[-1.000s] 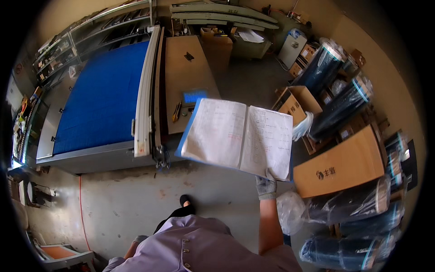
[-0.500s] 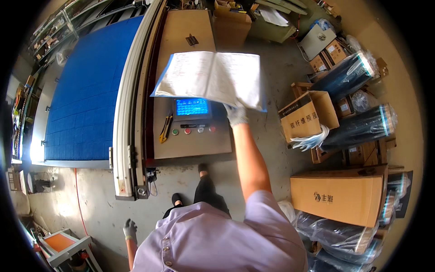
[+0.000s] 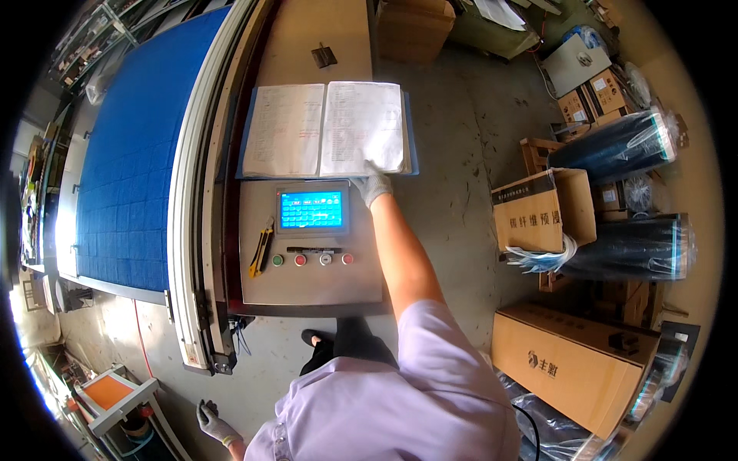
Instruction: The person aligns a large sheet of dark window film on a glass pane using a cutting machine, then uses a squeegee to smooth the film and remove air bubbles. They later consult a notebook and operate a control panel on a second machine.
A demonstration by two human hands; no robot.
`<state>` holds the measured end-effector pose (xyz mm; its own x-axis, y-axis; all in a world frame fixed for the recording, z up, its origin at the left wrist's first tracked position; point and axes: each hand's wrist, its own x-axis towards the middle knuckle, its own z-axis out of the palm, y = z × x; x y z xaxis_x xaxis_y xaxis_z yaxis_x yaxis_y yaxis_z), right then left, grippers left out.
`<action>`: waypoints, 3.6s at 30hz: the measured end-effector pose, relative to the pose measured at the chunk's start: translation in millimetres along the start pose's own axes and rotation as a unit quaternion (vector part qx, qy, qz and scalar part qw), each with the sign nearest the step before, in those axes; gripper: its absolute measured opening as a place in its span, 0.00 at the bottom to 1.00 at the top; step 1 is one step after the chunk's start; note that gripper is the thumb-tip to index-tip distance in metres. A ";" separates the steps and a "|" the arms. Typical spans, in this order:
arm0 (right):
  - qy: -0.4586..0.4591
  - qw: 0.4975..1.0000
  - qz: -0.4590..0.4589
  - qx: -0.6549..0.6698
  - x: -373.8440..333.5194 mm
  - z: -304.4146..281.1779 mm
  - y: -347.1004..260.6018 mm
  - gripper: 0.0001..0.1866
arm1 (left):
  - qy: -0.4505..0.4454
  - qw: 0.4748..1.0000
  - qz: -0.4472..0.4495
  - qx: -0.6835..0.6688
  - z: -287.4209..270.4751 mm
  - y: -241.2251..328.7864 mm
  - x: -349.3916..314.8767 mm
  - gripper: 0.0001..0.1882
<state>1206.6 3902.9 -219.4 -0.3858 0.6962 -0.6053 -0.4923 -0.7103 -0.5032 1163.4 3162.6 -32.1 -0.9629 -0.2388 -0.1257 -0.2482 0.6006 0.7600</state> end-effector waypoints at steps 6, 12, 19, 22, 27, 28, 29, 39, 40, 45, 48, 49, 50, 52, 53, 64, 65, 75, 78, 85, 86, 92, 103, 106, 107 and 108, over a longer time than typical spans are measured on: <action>0.001 0.873 -0.099 -0.478 -20.6 -41.3 18.9 0.09 | 0.011 0.997 0.066 -0.037 70.6 127.2 -9.1 0.15; 0.043 0.638 -0.384 -0.666 -35.9 -0.6 27.2 0.07 | -0.126 0.979 0.122 -0.108 119.7 181.9 -30.2 0.13; 0.120 0.489 -0.564 -0.655 -47.5 -6.4 9.1 0.03 | -0.203 0.967 0.090 -0.127 132.7 187.0 -44.7 0.13; 0.116 0.621 -0.396 -0.666 -43.6 -52.6 7.0 0.06 | -0.229 0.957 0.071 -0.164 136.9 193.6 -41.2 0.13; 0.101 0.962 -0.050 -0.249 -84.9 -114.2 -0.5 0.08 | -0.379 0.911 0.082 -0.139 166.1 190.5 -33.3 0.14; 0.026 0.991 -0.047 -0.123 -106.8 -116.9 9.2 0.09 | -0.414 0.895 0.107 -0.125 177.5 182.9 -32.5 0.14; -0.061 0.990 -0.051 -0.117 -146.9 -90.6 31.7 0.07 | -0.443 0.881 0.111 -0.126 185.9 177.0 -33.1 0.15; -0.383 0.781 0.137 -0.473 -355.0 53.1 206.1 0.07 | -0.350 0.882 -0.004 -0.315 95.8 122.5 5.4 0.14; -0.322 0.798 0.143 -0.489 -349.6 44.2 223.7 0.09 | -0.319 0.915 0.009 -0.249 81.2 108.1 14.5 0.12; -0.294 0.809 0.096 -0.499 -375.7 57.4 288.1 0.19 | -0.303 0.904 0.203 0.225 64.2 67.4 19.1 0.17; -0.231 0.822 0.119 -0.507 -366.6 56.5 338.3 0.26 | -0.274 0.895 0.283 0.209 74.8 67.4 25.2 0.14; -0.220 0.783 0.080 -0.577 -364.9 61.0 342.9 0.29 | -0.265 0.892 0.316 0.184 78.0 64.8 28.3 0.13; -0.203 0.737 0.045 -0.643 -362.2 64.5 348.2 0.33 | -0.256 0.895 0.332 0.152 80.6 58.7 32.6 0.11; -0.174 0.752 0.033 -0.635 -365.5 69.0 359.8 0.37 | -0.254 0.881 0.356 0.180 74.2 48.8 37.3 0.09; -0.160 0.766 0.022 -0.622 -367.5 72.7 363.3 0.37 | -0.250 0.874 0.367 0.195 73.3 45.2 40.3 0.09; -0.096 0.776 0.040 -0.622 -353.3 75.3 363.0 0.23 | -0.343 0.870 0.325 0.140 57.4 69.2 38.3 0.13; -0.114 0.786 0.044 -0.606 -359.0 67.2 341.9 0.22 | -0.330 0.871 0.326 0.161 56.1 70.3 39.4 0.14; 0.069 0.823 0.093 -0.557 -333.5 -118.7 2.7 0.10 | -0.291 0.911 0.292 0.026 68.4 113.8 22.9 0.13; 0.065 0.801 0.084 -0.590 -311.5 -147.7 -60.6 0.10 | -0.314 0.905 0.286 -0.014 108.9 143.3 4.5 0.11; 0.092 0.666 -0.148 -0.725 -293.6 -136.4 -37.1 0.13 | -0.330 0.924 -0.098 -0.168 223.0 86.0 0.1 0.11; 0.118 0.545 -0.328 -0.763 -302.3 -101.4 -26.8 0.13 | -0.285 0.929 -0.102 -0.214 238.7 67.6 2.7 0.11; -0.275 0.594 -0.403 -0.639 -275.5 -3.2 105.1 0.11 | -0.222 0.856 -0.266 -0.383 275.0 47.1 8.5 0.11; -0.344 0.144 -0.394 -0.840 -184.8 93.0 223.6 0.14 | -0.160 0.839 -0.274 -0.442 302.4 48.3 24.9 0.12; -0.316 0.189 -0.434 -0.823 -165.5 96.7 207.0 0.14 | -0.182 0.833 -0.253 -0.457 305.2 44.7 26.3 0.13; -0.313 0.209 -0.450 -0.810 -170.1 99.7 201.6 0.15 | -0.182 0.828 -0.255 -0.465 306.2 41.6 26.6 0.12; -0.325 0.250 -0.445 -0.796 -183.1 100.9 200.0 0.16 | -0.180 0.824 -0.257 -0.473 308.3 37.3 27.4 0.12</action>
<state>1100.1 3643.9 -147.0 -0.9762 0.1541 0.1523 0.1257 0.9754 -0.1812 1095.1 3413.7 -203.8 -0.7683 0.0668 -0.6366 -0.6023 -0.4121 0.6837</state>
